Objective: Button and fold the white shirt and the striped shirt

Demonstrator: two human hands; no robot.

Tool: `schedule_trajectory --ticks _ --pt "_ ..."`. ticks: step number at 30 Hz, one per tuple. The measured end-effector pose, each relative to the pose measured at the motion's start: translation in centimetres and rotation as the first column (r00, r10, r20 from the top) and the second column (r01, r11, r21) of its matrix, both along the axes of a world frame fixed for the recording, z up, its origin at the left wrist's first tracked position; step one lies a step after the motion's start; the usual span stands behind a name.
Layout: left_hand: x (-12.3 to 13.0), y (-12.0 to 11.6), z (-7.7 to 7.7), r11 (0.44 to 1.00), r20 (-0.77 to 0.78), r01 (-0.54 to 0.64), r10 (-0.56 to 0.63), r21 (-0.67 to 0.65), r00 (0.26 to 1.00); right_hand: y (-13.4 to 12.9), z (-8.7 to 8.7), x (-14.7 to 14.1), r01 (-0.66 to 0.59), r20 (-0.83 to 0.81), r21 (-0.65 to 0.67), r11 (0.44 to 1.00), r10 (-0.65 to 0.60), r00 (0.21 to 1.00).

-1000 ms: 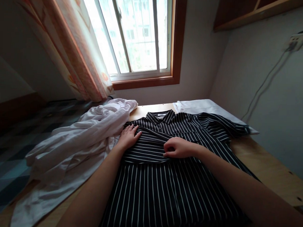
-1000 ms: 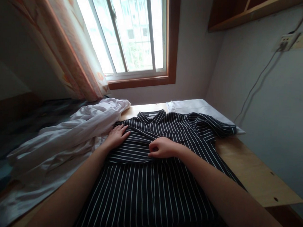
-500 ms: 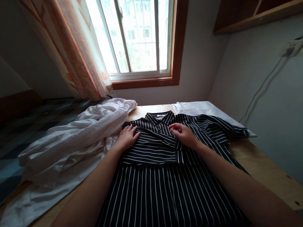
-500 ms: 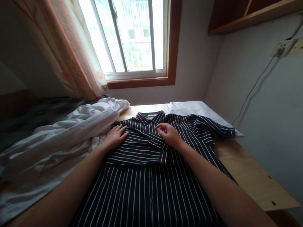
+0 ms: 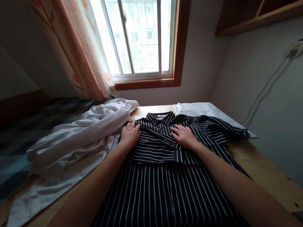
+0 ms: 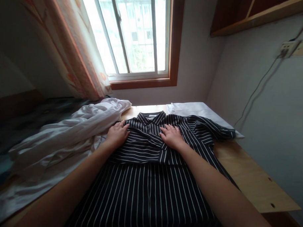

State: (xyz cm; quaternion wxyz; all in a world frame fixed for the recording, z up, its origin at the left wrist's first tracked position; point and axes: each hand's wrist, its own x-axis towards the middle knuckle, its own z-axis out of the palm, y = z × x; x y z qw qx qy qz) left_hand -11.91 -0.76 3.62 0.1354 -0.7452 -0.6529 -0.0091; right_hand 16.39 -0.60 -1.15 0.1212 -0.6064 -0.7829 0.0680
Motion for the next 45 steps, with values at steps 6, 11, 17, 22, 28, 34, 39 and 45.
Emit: schedule_trajectory --ticks 6,11,17,22,28,34,39,45 --pt "6.0 -2.4 2.4 0.977 0.042 0.168 -0.163 -0.135 0.986 0.1 -0.1 0.0 0.005 -0.008 0.006 1.0 -0.005 1.0" --pt "9.3 -4.7 -0.1 0.973 0.176 0.206 -0.186 -0.1 0.967 0.1 -0.4 -0.1 0.0 -0.022 0.022 1.0 0.001 1.0" --pt "9.0 -5.7 -2.8 0.955 0.284 0.262 -0.214 -0.143 0.935 0.6 -0.1 0.4 -0.011 -0.147 0.112 0.994 0.027 0.989" --pt "8.7 -5.6 -2.7 0.955 0.304 0.259 -0.206 -0.145 0.93 1.6 2.9 4.4 0.047 -0.238 0.255 0.966 0.016 0.971" --pt "8.8 -5.4 -2.8 0.956 0.299 0.255 -0.203 -0.144 0.932 0.0 4.1 15.5 0.309 -0.107 0.296 0.904 -0.29 0.951" --pt "8.7 -5.3 -3.0 0.959 0.291 0.253 -0.207 -0.129 0.934 -3.7 1.2 24.0 0.351 -0.247 0.225 0.909 -0.296 0.923" --pt "8.7 -5.4 -3.0 0.957 0.311 0.265 -0.218 -0.115 0.925 -5.1 0.4 26.2 0.382 -0.139 0.22 0.898 -0.358 0.923" --pt "8.8 -5.5 -2.9 0.956 0.326 0.268 -0.218 -0.118 0.92 -5.4 5.6 23.3 0.409 -0.24 0.272 0.871 -0.351 0.905"
